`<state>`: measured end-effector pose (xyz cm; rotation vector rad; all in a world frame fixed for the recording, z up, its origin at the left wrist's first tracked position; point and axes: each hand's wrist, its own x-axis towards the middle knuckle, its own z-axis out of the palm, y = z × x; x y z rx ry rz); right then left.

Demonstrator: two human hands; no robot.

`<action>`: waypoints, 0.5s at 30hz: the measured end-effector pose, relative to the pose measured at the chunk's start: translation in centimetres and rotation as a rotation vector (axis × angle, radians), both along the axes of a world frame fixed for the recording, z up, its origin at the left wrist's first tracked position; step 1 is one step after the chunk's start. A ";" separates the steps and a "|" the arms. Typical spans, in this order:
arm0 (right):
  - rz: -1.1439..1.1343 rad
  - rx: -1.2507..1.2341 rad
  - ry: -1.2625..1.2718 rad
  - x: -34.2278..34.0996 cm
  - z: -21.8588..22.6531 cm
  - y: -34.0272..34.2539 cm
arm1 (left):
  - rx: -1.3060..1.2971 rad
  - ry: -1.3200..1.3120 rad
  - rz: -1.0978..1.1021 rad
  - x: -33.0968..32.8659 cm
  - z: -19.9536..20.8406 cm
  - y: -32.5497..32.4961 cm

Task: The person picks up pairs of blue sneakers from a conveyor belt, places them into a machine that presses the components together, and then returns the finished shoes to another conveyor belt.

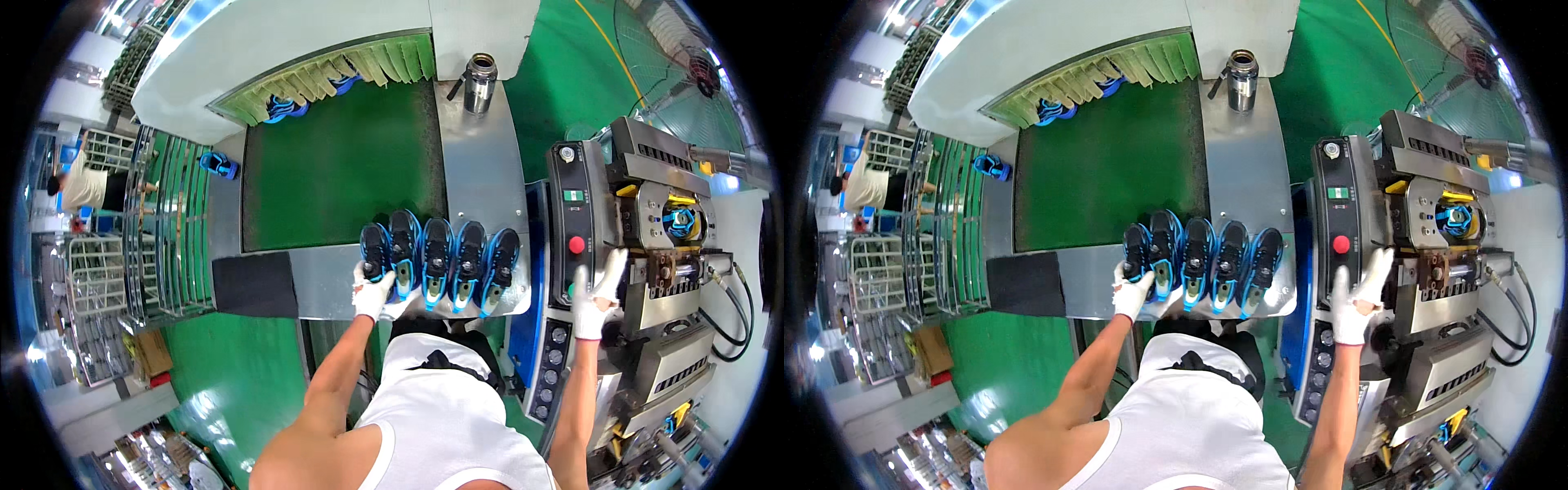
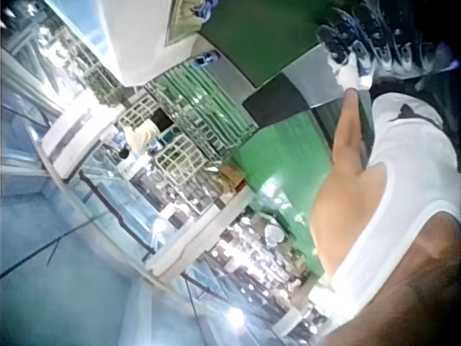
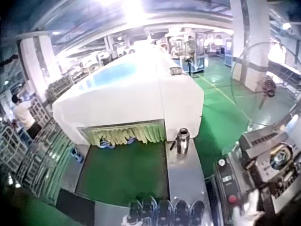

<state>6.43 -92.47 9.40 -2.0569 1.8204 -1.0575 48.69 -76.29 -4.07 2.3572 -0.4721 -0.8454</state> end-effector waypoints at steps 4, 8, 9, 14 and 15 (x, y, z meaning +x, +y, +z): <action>-0.160 0.430 0.990 -2.0 -8.4 2.5 | -0.180 0.048 -0.181 1.1 -1.0 0.5; 0.026 0.419 0.300 9.6 1.1 1.4 | -0.306 0.255 -0.143 4.7 -2.5 2.7; 0.149 0.285 0.163 11.0 0.3 2.7 | -0.171 0.268 -0.159 5.6 0.7 2.1; 0.402 0.498 -0.150 29.6 -1.8 7.7 | 0.238 -0.013 -0.231 12.1 0.9 2.3; 0.276 0.334 -0.108 31.3 -9.0 9.7 | 0.256 0.011 -0.284 12.9 3.1 1.3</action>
